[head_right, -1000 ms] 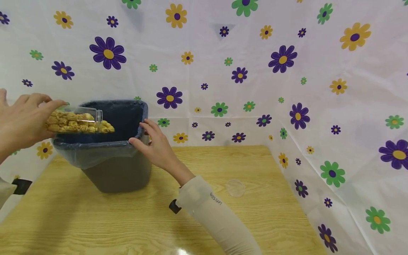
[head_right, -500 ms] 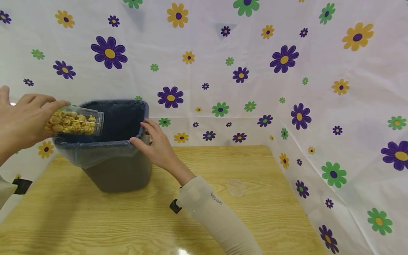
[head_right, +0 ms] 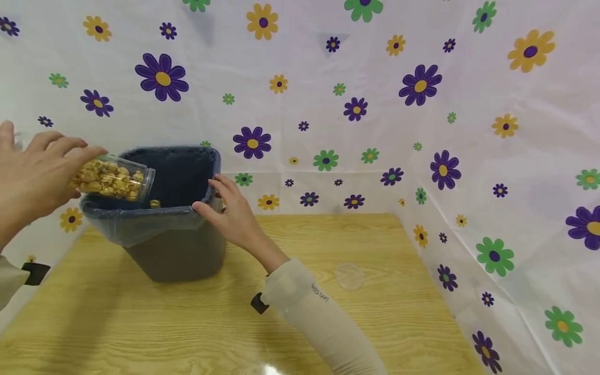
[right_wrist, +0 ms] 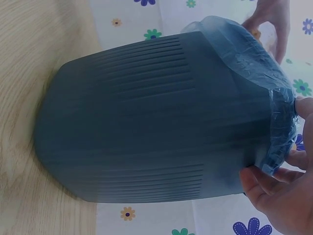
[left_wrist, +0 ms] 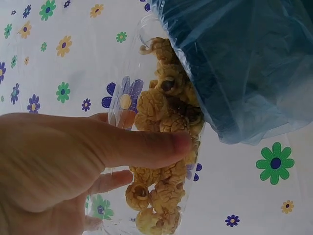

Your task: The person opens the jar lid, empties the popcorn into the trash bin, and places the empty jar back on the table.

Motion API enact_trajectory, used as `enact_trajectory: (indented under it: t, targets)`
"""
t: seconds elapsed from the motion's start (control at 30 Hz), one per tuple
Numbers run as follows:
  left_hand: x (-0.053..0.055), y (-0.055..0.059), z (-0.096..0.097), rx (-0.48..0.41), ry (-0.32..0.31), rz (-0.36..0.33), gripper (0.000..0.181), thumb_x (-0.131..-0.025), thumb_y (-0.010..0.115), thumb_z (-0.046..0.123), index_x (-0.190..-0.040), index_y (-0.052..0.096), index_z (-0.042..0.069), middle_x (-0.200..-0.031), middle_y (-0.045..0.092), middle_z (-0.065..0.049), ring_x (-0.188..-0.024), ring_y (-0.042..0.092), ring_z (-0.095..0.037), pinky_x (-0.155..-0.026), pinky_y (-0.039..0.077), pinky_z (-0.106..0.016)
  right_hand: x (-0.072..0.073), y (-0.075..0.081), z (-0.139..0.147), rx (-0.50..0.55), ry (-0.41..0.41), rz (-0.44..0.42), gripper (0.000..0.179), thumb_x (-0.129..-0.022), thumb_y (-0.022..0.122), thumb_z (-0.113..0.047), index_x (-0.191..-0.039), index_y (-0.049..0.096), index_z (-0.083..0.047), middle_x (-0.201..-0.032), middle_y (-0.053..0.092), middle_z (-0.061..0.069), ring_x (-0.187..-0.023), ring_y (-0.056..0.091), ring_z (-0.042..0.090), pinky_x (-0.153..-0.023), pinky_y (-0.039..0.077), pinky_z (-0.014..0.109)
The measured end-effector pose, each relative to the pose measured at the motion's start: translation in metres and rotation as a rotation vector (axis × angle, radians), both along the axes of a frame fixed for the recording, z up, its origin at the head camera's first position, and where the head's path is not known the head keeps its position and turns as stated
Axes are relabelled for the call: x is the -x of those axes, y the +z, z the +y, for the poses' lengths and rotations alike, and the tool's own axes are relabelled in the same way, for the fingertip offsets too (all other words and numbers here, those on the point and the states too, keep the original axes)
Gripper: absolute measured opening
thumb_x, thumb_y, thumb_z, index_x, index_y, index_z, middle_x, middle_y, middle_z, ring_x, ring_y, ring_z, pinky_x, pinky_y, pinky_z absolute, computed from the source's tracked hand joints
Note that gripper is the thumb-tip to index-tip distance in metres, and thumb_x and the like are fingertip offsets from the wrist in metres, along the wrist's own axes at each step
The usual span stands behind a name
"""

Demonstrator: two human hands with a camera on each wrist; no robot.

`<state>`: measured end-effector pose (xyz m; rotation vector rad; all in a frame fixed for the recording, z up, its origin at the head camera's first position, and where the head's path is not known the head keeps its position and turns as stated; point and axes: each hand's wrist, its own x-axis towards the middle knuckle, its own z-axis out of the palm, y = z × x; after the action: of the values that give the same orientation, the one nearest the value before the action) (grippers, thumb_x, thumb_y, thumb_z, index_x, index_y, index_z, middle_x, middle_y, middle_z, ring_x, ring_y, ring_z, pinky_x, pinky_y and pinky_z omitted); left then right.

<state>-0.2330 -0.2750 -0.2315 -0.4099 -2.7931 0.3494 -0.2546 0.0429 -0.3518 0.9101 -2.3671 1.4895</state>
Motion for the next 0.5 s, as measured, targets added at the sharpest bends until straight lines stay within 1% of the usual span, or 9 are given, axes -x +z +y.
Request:
enact_trajectory:
  t: [0.1, 0.2, 0.33, 0.5]
  targets:
    - [-0.0006, 0.0004, 0.0002, -0.004, 0.000, -0.004, 0.099, -0.070, 0.093, 0.002, -0.154, 0.041, 0.010, -0.149, 0.035, -0.035, -0.138, 0.024, -0.057, -0.107, -0.024, -0.073, 0.0001, 0.0007, 0.0005, -0.010, -0.004, -0.001, 0.061, -0.103, 0.065, -0.024, -0.155, 0.043, 0.000, -0.166, 0.029, 0.014, -0.126, 0.056, 0.025, -0.094, 0.055, 0.031]
    - [-0.0014, 0.0008, -0.0001, -0.001, 0.006, -0.003, 0.099, -0.071, 0.093, 0.002, -0.154, 0.041, 0.012, -0.147, 0.034, -0.035, -0.139, 0.022, -0.056, -0.107, -0.023, -0.074, -0.0003, 0.0019, 0.0002, -0.017, -0.005, 0.000, 0.061, -0.104, 0.065, -0.025, -0.155, 0.043, 0.001, -0.166, 0.029, 0.014, -0.124, 0.058, 0.025, -0.093, 0.055, 0.028]
    - [-0.0015, 0.0016, 0.0007, 0.014, -0.004, 0.015, 0.097, -0.071, 0.091, 0.000, -0.154, 0.041, 0.012, -0.147, 0.035, -0.035, -0.141, 0.020, -0.055, -0.108, -0.022, -0.075, -0.0012, 0.0033, 0.0002, -0.017, -0.006, -0.001, 0.061, -0.104, 0.064, -0.025, -0.155, 0.043, 0.001, -0.166, 0.030, 0.015, -0.124, 0.058, 0.026, -0.093, 0.056, 0.033]
    - [-0.0021, 0.0023, 0.0036, 0.034, -0.048, 0.062, 0.090, -0.073, 0.087, -0.005, -0.151, 0.044, 0.010, -0.149, 0.033, -0.034, -0.145, 0.017, -0.054, -0.109, -0.020, -0.075, -0.0022, 0.0029, 0.0013, -0.012, -0.012, -0.007, 0.061, -0.104, 0.065, -0.025, -0.155, 0.043, 0.001, -0.166, 0.030, 0.014, -0.123, 0.059, 0.026, -0.094, 0.056, 0.034]
